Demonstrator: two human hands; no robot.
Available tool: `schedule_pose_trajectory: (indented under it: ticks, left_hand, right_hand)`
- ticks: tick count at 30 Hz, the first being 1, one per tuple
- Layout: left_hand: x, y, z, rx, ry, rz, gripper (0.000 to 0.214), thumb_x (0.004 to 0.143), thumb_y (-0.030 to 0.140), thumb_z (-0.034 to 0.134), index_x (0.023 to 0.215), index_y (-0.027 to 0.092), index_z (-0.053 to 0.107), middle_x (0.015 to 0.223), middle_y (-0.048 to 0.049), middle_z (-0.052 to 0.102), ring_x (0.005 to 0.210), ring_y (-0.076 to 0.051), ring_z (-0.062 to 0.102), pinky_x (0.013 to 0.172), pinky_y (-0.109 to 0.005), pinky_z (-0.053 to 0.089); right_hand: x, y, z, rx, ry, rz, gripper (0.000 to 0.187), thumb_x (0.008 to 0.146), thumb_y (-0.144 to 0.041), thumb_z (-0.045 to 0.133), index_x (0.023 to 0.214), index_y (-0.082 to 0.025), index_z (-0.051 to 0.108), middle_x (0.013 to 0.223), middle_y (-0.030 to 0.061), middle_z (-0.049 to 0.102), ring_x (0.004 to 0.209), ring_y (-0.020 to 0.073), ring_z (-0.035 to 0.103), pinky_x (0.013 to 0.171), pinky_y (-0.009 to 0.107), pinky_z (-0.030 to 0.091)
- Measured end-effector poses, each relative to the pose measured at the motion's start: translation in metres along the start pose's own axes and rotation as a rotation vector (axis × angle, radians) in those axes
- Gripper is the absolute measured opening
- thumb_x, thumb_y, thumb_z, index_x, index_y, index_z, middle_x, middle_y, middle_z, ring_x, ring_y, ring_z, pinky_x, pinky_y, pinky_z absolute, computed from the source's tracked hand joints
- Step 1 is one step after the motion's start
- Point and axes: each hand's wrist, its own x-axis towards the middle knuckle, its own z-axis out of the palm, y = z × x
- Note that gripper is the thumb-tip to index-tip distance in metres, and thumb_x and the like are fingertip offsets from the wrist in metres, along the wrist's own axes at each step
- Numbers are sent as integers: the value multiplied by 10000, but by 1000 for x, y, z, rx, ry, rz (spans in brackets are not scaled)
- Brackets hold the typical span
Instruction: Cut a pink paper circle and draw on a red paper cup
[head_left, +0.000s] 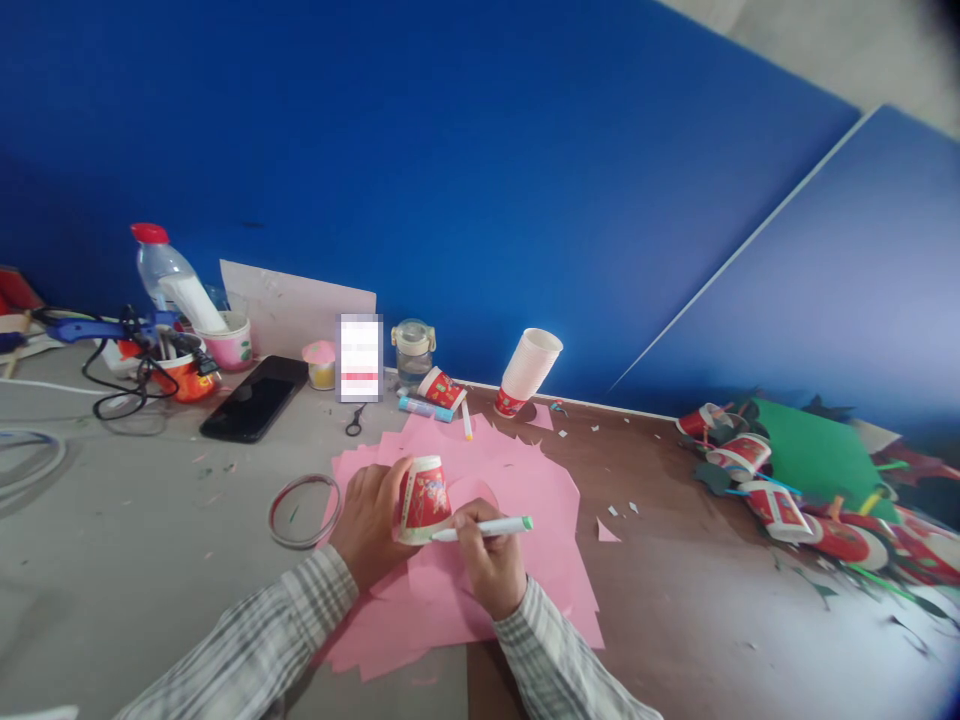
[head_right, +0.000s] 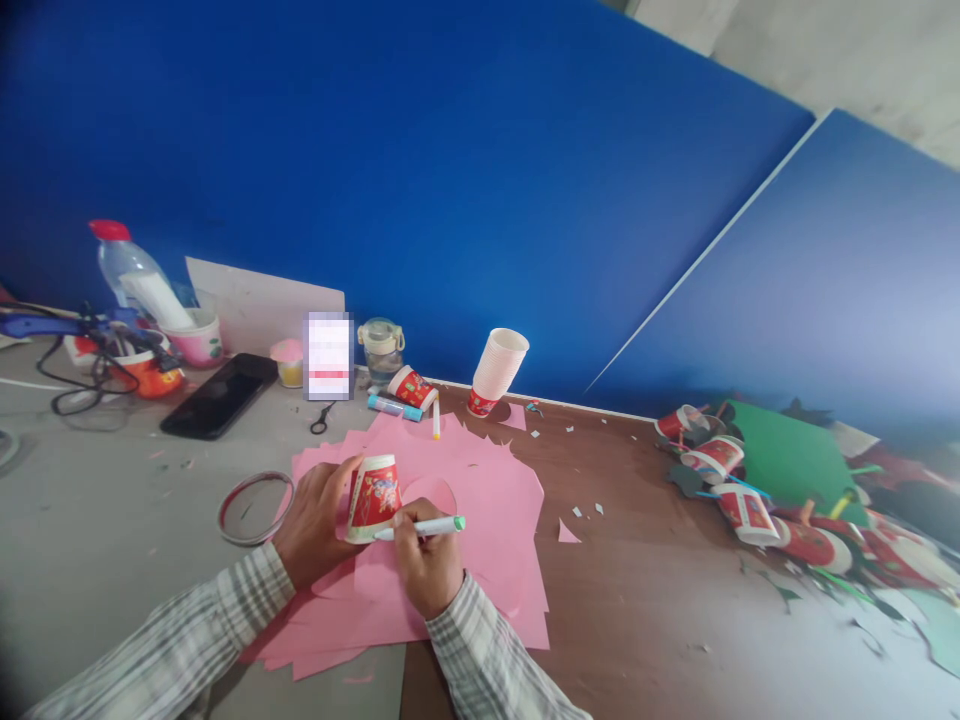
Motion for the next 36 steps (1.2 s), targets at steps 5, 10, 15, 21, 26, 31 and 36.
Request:
schedule_pose_trajectory:
  ticks: [5,10,15,21,26,31,36]
  left_hand:
    - [0,-1,1,13,7,17,888,499,643,606,1207,198,307,887,-63,526,815,-255,509,741,-440,460]
    - [-1,-1,1,17,14,19,874,510,631,607,1203,186,316,871,-62,525,806,-249,509,737,-429,459]
    - [-1,-1,1,0,2,6,866,513,635,603,1205,203,312,860,-50,521,801,-248,510,736,-428,455]
    - [-2,-3,3,-5,-12,-12,890,496,614,636,1212,207,301,921,-66,528,840,-254,512,771,-419,450]
    - [-3,-4,3,-47,-3,-28,917,472,621,649,1209,199,302,902,-60,528,816,-249,510,747,-421,460]
    - [-2,-5,3,-139,33,-106,934,463,595,673,1216,209,278,935,-56,509,819,-241,511,740,-424,473]
    - [0,-5,1,-245,55,-139,924,476,544,690,1224,223,253,1017,-66,492,875,-241,515,747,-408,495]
  right_hand:
    - [0,4,0,81,101,56,205,758,-276,493,593,-192,580,435,-57,451,386,129,398,401,224,349]
    - [2,1,-1,81,35,61,190,736,-240,494,576,-186,580,422,-64,433,376,121,383,392,216,338]
    - [1,1,-1,52,6,59,188,738,-224,499,565,-185,563,429,-62,436,380,117,384,390,212,327]
    - [4,-4,0,144,242,28,262,790,-384,488,666,-182,600,458,-40,497,382,133,438,375,221,366]
    - [7,-5,0,171,234,5,322,836,-394,419,1041,-181,546,527,-21,588,359,138,465,393,256,424]
    - [6,-5,-3,-52,142,-158,259,773,-171,468,1012,-211,560,718,8,559,632,198,564,610,325,482]
    - [3,-10,-2,-217,-65,-316,460,711,-59,441,1139,-226,462,846,43,541,748,240,551,718,389,469]
